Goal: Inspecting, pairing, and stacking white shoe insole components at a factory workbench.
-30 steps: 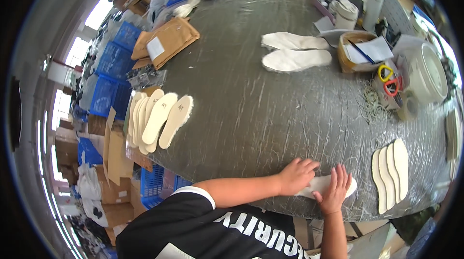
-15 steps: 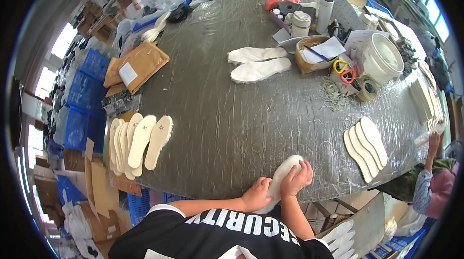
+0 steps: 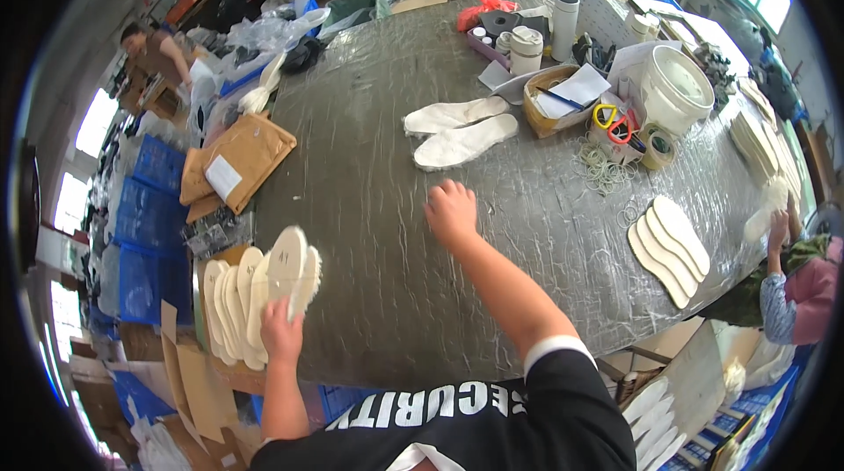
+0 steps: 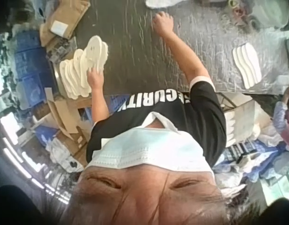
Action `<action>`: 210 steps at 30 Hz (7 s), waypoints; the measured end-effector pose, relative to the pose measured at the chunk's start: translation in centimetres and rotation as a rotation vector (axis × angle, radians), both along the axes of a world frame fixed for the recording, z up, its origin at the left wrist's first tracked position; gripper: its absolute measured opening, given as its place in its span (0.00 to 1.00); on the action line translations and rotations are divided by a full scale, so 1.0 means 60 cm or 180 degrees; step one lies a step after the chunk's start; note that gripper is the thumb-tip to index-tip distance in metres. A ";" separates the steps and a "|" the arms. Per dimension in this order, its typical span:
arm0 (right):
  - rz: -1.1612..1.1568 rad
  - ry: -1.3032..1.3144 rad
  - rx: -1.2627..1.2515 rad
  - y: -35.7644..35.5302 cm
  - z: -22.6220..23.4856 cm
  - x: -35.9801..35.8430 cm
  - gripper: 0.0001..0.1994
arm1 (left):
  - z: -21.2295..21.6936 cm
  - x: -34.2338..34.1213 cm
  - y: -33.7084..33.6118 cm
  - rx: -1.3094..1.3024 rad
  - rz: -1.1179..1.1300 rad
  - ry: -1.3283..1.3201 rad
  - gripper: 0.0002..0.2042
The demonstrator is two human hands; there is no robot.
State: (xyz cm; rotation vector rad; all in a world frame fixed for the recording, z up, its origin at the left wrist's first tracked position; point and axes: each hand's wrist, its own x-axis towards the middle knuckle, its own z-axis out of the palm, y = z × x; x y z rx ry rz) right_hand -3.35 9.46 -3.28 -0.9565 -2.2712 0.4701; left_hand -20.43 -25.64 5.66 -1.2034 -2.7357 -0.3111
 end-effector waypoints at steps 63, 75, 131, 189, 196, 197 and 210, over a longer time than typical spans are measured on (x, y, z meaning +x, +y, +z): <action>-0.3133 0.1495 0.2698 0.119 0.275 0.933 0.02 | -0.130 0.779 0.818 -0.0744 -0.3531 -0.2288 0.10; -0.0893 0.3851 -0.0896 -0.078 0.143 0.616 0.03 | 0.011 0.603 0.569 0.0779 -0.4199 -0.2741 0.34; 0.0005 0.3148 -0.5570 -0.135 -0.026 0.500 0.27 | -0.062 0.387 0.335 -0.1065 -0.2581 -0.1367 0.43; 0.1695 -0.0078 -0.2045 -0.094 0.053 0.278 0.08 | -0.111 0.264 0.204 0.0044 0.0788 -0.4806 0.11; 0.1450 0.0101 -0.2248 -0.107 0.042 0.282 0.08 | -0.132 0.271 0.237 0.0086 0.0472 -0.5324 0.08; 0.1307 0.0141 -0.2295 -0.109 0.041 0.281 0.08 | -0.135 0.272 0.240 0.0205 0.0480 -0.5449 0.07; 0.0910 0.0268 -0.2840 -0.118 0.030 0.291 0.06 | -0.160 0.286 0.237 0.1136 -0.0839 -0.4746 0.02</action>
